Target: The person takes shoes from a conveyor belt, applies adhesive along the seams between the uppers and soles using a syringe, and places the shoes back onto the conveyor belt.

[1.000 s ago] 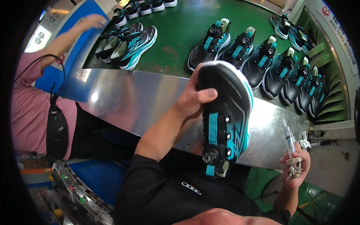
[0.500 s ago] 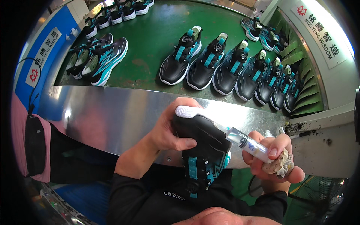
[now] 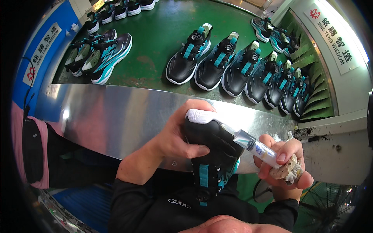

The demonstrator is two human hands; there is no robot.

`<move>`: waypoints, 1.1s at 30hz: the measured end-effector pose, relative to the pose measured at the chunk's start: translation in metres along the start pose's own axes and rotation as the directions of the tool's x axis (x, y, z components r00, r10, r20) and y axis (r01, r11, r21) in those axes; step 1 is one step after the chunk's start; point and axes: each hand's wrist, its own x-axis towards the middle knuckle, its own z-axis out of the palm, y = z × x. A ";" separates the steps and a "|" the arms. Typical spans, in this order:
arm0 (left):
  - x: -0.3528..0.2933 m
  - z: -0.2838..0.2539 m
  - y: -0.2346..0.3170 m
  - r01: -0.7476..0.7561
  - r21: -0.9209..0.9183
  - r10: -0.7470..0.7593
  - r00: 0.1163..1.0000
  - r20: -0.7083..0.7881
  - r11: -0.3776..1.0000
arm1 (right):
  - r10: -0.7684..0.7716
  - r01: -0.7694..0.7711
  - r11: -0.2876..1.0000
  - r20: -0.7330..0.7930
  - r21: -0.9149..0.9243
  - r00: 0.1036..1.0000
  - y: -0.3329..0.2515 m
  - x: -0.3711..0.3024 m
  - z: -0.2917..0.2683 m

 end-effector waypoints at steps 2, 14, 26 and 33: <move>0.001 0.000 0.000 0.010 -0.011 -0.010 1.000 -0.028 1.000 | -0.014 0.014 1.000 0.000 -0.019 1.000 0.000 -0.002 -0.003; 0.006 -0.012 0.007 0.113 -0.040 -0.118 0.980 -0.161 0.993 | -0.078 0.078 0.986 -0.008 0.145 0.997 0.028 -0.031 -0.032; 0.008 -0.034 -0.006 0.247 -0.200 -0.298 0.910 -0.287 0.948 | 0.036 -0.012 0.978 -0.112 0.208 0.993 0.061 -0.066 -0.044; 0.014 -0.035 -0.008 0.282 -0.437 -0.427 0.861 -0.278 0.854 | 0.155 -0.129 0.967 -0.106 0.219 0.982 0.064 -0.088 -0.045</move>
